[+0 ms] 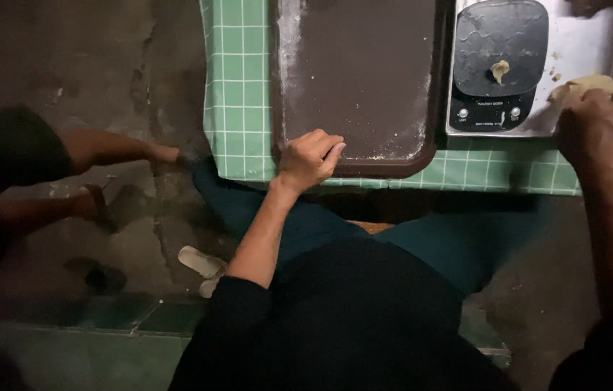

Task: A person is manually shaping small pieces of dough by rolling them into balls and then forming them into specific shapes on a tray.

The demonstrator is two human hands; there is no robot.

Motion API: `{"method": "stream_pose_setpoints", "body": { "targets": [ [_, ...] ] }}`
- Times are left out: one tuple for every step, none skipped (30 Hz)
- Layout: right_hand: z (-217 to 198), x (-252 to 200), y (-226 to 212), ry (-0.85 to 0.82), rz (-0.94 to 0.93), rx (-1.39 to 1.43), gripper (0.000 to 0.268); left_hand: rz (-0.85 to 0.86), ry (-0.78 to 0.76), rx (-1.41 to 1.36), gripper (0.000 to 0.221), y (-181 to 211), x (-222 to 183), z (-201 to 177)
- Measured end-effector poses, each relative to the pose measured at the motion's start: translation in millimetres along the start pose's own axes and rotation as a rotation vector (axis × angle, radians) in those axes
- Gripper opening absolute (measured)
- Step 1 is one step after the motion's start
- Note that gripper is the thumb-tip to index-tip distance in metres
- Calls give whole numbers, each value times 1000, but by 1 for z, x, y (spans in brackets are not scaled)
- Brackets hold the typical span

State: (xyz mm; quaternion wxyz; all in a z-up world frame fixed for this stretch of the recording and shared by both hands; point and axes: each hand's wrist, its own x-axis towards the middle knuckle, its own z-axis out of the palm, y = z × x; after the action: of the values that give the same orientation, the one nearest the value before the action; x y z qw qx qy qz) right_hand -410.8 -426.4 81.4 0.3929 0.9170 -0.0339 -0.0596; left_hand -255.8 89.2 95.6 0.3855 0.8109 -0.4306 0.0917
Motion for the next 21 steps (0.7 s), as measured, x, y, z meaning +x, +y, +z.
{"method": "stream_pose_setpoints", "body": {
  "targets": [
    [0,1,1,-15,6,67,12,10,2,-4,3,0,1,0],
    [0,2,3,-29,12,135,12,20,4,-7,3,1,2,1],
    [-7,3,4,-27,15,120,12,23,16,-16,3,1,2,2],
    [-14,5,5,-83,14,121,14,32,17,-9,3,1,2,3],
    [-21,8,6,-136,16,122,15,40,20,0,2,0,3,4],
    [-22,8,6,-131,19,107,15,44,34,-5,2,-2,1,4],
    [-23,9,6,-116,20,148,18,33,13,13,3,-4,-1,6],
    [-23,9,5,-100,19,189,21,22,-9,32,4,-6,-4,8],
    [-39,12,6,-98,21,179,21,24,0,28,4,-6,-3,7],
    [-55,14,7,-133,14,190,20,29,12,44,3,-7,-2,6],
    [-70,14,9,-171,6,198,19,31,25,57,2,-5,-2,7],
    [-59,13,10,-171,5,185,19,29,35,50,2,-3,-1,9],
    [-50,12,8,-118,8,132,20,22,32,49,2,-3,-1,7],
    [-41,11,6,-66,11,79,21,15,30,48,4,-2,-2,6],
    [-29,8,3,-60,13,71,21,17,39,47,4,-3,-3,6],
    [-17,5,1,-9,18,125,14,21,34,47,3,-4,-4,7],
    [-5,3,6,43,26,164,11,29,40,37,6,-4,-2,12],
    [7,4,9,49,32,142,11,36,60,28,6,-7,-4,20],
    [18,3,4,84,36,232,9,-35,35,29,1,-11,-9,24],
    [30,4,-1,119,39,321,26,-105,10,30,6,-15,-13,28],
    [21,4,1,120,40,309,26,-104,19,22,6,-14,-13,28]
  ]
}}
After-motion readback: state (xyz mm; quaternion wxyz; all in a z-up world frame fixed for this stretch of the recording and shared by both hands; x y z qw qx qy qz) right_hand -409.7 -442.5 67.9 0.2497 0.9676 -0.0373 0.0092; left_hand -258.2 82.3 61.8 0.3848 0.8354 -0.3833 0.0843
